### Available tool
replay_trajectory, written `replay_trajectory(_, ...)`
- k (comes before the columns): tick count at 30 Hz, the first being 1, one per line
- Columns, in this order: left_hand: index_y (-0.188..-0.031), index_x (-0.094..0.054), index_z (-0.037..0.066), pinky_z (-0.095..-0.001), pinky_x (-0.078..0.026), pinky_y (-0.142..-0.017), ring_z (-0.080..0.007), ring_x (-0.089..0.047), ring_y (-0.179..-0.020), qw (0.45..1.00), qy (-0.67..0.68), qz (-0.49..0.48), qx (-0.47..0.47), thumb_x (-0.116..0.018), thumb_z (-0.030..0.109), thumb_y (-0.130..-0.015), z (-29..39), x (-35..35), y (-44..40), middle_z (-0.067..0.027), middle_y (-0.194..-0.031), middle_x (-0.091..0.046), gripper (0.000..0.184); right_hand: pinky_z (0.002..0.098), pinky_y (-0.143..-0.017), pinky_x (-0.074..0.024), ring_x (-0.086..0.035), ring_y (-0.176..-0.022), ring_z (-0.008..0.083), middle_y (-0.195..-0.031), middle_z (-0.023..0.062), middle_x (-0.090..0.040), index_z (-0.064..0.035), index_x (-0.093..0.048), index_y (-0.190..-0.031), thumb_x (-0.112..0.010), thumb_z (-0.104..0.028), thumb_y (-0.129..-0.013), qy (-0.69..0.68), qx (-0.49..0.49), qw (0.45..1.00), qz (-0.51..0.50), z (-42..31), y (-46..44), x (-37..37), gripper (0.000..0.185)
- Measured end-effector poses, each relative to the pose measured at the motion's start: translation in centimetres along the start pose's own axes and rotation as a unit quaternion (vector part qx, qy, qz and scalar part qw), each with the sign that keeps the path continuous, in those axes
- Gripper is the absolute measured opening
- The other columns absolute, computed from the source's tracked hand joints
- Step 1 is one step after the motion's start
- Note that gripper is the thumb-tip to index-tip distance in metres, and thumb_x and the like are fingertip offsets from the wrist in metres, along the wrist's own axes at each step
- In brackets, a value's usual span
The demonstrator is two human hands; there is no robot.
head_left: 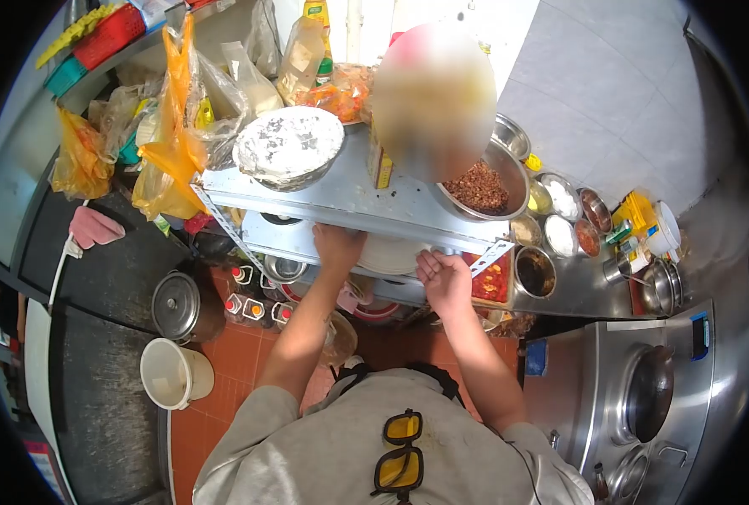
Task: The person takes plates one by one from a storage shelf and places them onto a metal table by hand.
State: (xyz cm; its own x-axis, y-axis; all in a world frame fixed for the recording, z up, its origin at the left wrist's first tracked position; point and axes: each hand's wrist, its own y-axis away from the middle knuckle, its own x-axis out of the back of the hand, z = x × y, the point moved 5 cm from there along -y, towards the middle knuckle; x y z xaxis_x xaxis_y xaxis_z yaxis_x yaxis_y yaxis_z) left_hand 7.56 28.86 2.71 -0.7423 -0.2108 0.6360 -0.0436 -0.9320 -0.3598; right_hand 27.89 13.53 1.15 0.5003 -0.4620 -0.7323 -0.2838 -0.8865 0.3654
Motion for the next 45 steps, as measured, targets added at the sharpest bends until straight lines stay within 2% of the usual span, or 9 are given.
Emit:
replay_trajectory(13, -0.131, -0.055, -0.001, -0.0469, -0.046, -0.104, -0.0430, -0.056, -0.121, 0.995, 0.089, 0.024, -0.029, -0.089, 0.036, -0.063, -2.6, -0.2, -1.3, -0.0225, -0.129, -0.061, 0.084, 0.0406, -0.094, -0.0452, -0.058, -0.100, 0.0287, -0.106, 0.0148, -0.061, -0.0057, -0.054, -0.105, -0.062, -0.018, -0.085, 0.029, -0.053, 0.998, 0.021, -0.4, -1.1, -0.2, 0.025)
replay_trajectory(14, -0.130, -0.057, -0.001, -0.0456, -0.047, -0.102, -0.0425, -0.058, -0.119, 0.993, 0.112, -0.029, 0.003, -0.089, 0.034, -0.063, -3.0, -0.4, -1.5, -0.0225, -0.128, -0.062, 0.081, 0.0403, -0.092, -0.0464, -0.059, -0.098, 0.0283, -0.104, 0.0146, -0.062, -0.0059, -0.054, -0.104, -0.061, -0.017, -0.086, 0.037, -0.053, 0.998, 0.023, -0.4, -1.2, -0.1, 0.023)
replay_trajectory(16, -0.127, -0.060, -0.001, -0.0430, -0.049, -0.099, -0.0414, -0.062, -0.115, 0.976, 0.157, -0.135, 0.066, -0.089, 0.030, -0.064, -2.1, 1.1, -1.3, -0.0224, -0.126, -0.065, 0.075, 0.0382, -0.087, -0.0479, -0.059, -0.091, 0.0255, -0.097, 0.0122, -0.063, -0.0067, -0.055, -0.100, -0.061, -0.017, -0.087, 0.050, -0.059, 0.997, 0.003, -0.1, -2.4, 1.0, 0.018)
replay_trajectory(21, -0.125, -0.053, -0.009, -0.0419, -0.054, -0.092, -0.0390, -0.067, -0.108, 0.969, 0.220, -0.098, 0.047, -0.090, 0.031, -0.064, -0.7, 3.1, 0.3, -0.0249, -0.115, -0.068, 0.082, 0.0310, -0.070, -0.0472, -0.058, -0.072, 0.0160, -0.076, 0.0028, -0.062, -0.0100, -0.059, -0.087, -0.061, -0.016, -0.090, 0.114, -0.042, 0.992, 0.021, -0.4, -2.1, 1.1, 0.007)
replay_trajectory(25, -0.124, -0.051, -0.013, -0.0387, -0.055, -0.089, -0.0313, -0.069, -0.101, 0.959, 0.205, -0.148, 0.131, -0.091, 0.026, -0.067, -0.6, 4.5, 2.5, -0.0237, -0.112, -0.069, 0.080, 0.0293, -0.062, -0.0479, -0.057, -0.064, 0.0132, -0.073, 0.0023, -0.061, -0.0106, -0.058, -0.083, -0.062, -0.014, -0.090, 0.152, -0.044, 0.987, 0.006, 0.0, -2.2, 2.4, 0.009)
replay_trajectory(29, -0.116, -0.052, -0.012, -0.0353, -0.055, -0.081, -0.0239, -0.068, -0.092, 0.963, 0.216, -0.117, 0.108, -0.092, 0.028, -0.068, -1.2, 5.5, 4.9, -0.0195, -0.102, -0.069, 0.074, 0.0264, -0.051, -0.0480, -0.055, -0.056, 0.0122, -0.070, 0.0021, -0.057, -0.0095, -0.054, -0.083, -0.062, -0.007, -0.088, 0.191, -0.008, 0.981, -0.002, 0.2, -1.1, 2.7, 0.010)
replay_trajectory(36, -0.117, -0.051, -0.010, -0.0347, -0.054, -0.085, -0.0223, -0.067, -0.094, 0.933, 0.268, -0.114, 0.209, -0.092, 0.022, -0.069, 2.7, 11.2, 9.4, -0.0182, -0.105, -0.068, 0.070, 0.0257, -0.054, -0.0466, -0.054, -0.059, 0.0122, -0.083, 0.0023, -0.061, -0.0054, -0.058, -0.102, -0.059, -0.004, -0.086, 0.268, -0.008, 0.963, -0.039, 0.0, 1.6, 1.2, 0.016)
replay_trajectory(38, -0.122, -0.050, -0.011, -0.0361, -0.053, -0.091, -0.0228, -0.067, -0.101, 0.956, 0.247, -0.060, 0.148, -0.091, 0.023, -0.070, 0.5, 10.3, 11.5, -0.0191, -0.109, -0.068, 0.075, 0.0256, -0.054, -0.0461, -0.054, -0.060, 0.0121, -0.084, 0.0026, -0.062, -0.0040, -0.060, -0.104, -0.058, -0.003, -0.085, 0.294, -0.041, 0.952, -0.074, 0.3, 1.9, 1.5, 0.019)
replay_trajectory(45, -0.121, -0.051, -0.012, -0.0384, -0.054, -0.091, -0.0295, -0.068, -0.104, 0.947, 0.197, 0.010, 0.252, -0.093, 0.029, -0.068, 3.6, 13.2, 20.7, -0.0235, -0.111, -0.069, 0.079, 0.0241, -0.055, -0.0432, -0.052, -0.061, 0.0095, -0.083, 0.0016, -0.062, -0.0024, -0.064, -0.104, -0.060, -0.002, -0.081, 0.384, -0.106, 0.897, -0.192, 0.7, 3.3, 2.9, 0.023)
